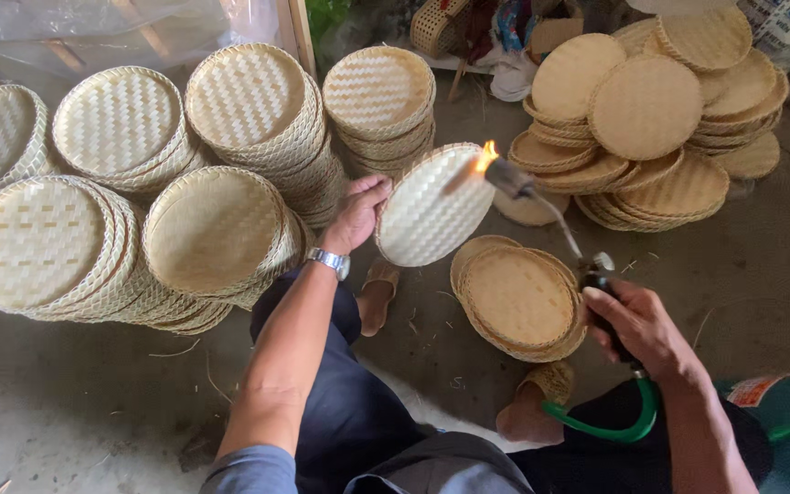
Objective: The person uses a handheld blowtorch to apply flame to the surface of round woven baskets. They pick up each basket from a stack, rotate it while torching, and place it back on the stack.
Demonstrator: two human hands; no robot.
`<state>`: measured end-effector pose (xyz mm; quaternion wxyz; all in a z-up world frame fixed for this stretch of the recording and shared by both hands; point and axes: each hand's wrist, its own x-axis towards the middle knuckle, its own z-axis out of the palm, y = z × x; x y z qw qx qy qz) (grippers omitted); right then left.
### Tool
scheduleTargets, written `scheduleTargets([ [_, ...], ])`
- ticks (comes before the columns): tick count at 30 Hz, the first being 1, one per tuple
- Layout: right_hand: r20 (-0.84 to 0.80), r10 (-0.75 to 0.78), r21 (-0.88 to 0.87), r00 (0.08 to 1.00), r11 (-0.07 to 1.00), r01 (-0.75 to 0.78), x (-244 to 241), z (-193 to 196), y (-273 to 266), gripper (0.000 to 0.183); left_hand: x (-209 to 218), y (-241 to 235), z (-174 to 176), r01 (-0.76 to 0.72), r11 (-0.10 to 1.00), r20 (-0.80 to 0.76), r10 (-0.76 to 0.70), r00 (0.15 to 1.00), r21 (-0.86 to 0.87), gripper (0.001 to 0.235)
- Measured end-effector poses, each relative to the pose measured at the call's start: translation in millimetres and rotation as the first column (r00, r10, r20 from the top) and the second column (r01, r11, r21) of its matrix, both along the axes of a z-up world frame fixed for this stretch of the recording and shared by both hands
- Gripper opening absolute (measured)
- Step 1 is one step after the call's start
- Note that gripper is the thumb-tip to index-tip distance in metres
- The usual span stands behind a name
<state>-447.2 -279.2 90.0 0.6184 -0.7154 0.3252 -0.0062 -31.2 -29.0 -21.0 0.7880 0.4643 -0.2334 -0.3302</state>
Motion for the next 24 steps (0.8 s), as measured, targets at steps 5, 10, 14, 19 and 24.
scheduleTargets([
  [5,-0.182,0.194,-0.065,0.964,0.976,-0.209,4,5,20,0.04,-16,-21,-10,-0.029,0.991,-0.21,0.0,0.978,-0.134,0.005],
  [10,-0.19,0.055,-0.092,0.98,0.993,-0.074,4,0,24,0.042,-23,-27,-7,-0.117,0.979,-0.314,0.061,0.948,-0.165,0.011],
  [14,-0.132,0.126,-0.045,0.983,0.99,-0.133,-4,-4,22,0.043,-23,-32,-3,-0.17,0.968,-0.319,0.104,0.942,-0.187,0.011],
  [19,-0.268,0.057,-0.115,0.962,0.989,-0.09,1,-7,13,0.044,-13,-22,5,-0.138,0.979,-0.26,0.095,0.961,-0.153,0.007],
  [24,-0.081,0.04,-0.103,0.996,0.993,-0.048,9,-11,12,0.039,-19,-26,3,-0.075,0.984,-0.245,0.034,0.969,-0.159,0.01],
])
